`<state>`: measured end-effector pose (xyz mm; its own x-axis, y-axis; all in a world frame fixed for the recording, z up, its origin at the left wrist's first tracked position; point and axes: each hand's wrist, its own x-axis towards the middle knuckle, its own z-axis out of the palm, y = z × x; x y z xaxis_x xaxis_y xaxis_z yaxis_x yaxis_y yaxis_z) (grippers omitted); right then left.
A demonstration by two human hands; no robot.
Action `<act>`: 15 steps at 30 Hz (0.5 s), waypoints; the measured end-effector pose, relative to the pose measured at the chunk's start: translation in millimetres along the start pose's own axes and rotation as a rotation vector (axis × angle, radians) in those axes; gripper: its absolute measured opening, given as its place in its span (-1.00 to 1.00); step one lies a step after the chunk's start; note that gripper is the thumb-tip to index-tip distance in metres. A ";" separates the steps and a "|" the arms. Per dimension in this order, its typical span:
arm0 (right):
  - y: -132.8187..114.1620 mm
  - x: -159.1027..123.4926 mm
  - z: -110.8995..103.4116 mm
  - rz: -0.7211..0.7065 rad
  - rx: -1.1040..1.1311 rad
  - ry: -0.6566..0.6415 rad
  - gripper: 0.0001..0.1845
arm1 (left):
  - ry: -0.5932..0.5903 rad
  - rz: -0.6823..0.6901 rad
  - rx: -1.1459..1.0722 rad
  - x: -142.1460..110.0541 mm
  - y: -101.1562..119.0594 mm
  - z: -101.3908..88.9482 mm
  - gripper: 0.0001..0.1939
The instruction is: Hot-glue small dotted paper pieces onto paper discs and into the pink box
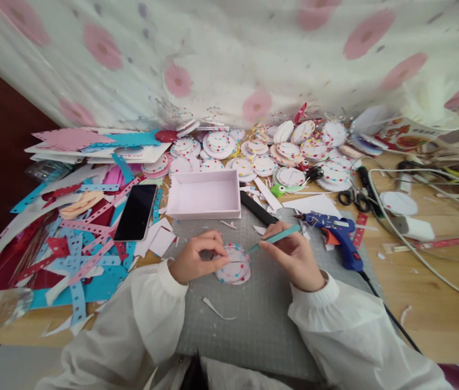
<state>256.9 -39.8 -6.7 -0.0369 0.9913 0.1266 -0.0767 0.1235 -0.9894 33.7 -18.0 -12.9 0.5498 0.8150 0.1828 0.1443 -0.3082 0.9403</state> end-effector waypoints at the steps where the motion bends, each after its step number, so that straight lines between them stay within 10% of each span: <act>1: 0.5 -0.3 -0.1 -0.003 -0.005 -0.022 -0.81 | 0.001 -0.002 -0.002 -0.1 -0.2 0.1 -0.83; 15: 0.3 0.4 0.1 0.002 0.059 0.090 -0.80 | -0.003 -0.009 -0.010 -0.8 -1.7 0.3 -0.81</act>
<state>256.8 -39.3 -6.9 0.0521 0.9920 0.1151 -0.1351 0.1212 -0.9834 33.3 -18.3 -14.8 0.5509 0.8164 0.1734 0.1408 -0.2957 0.9448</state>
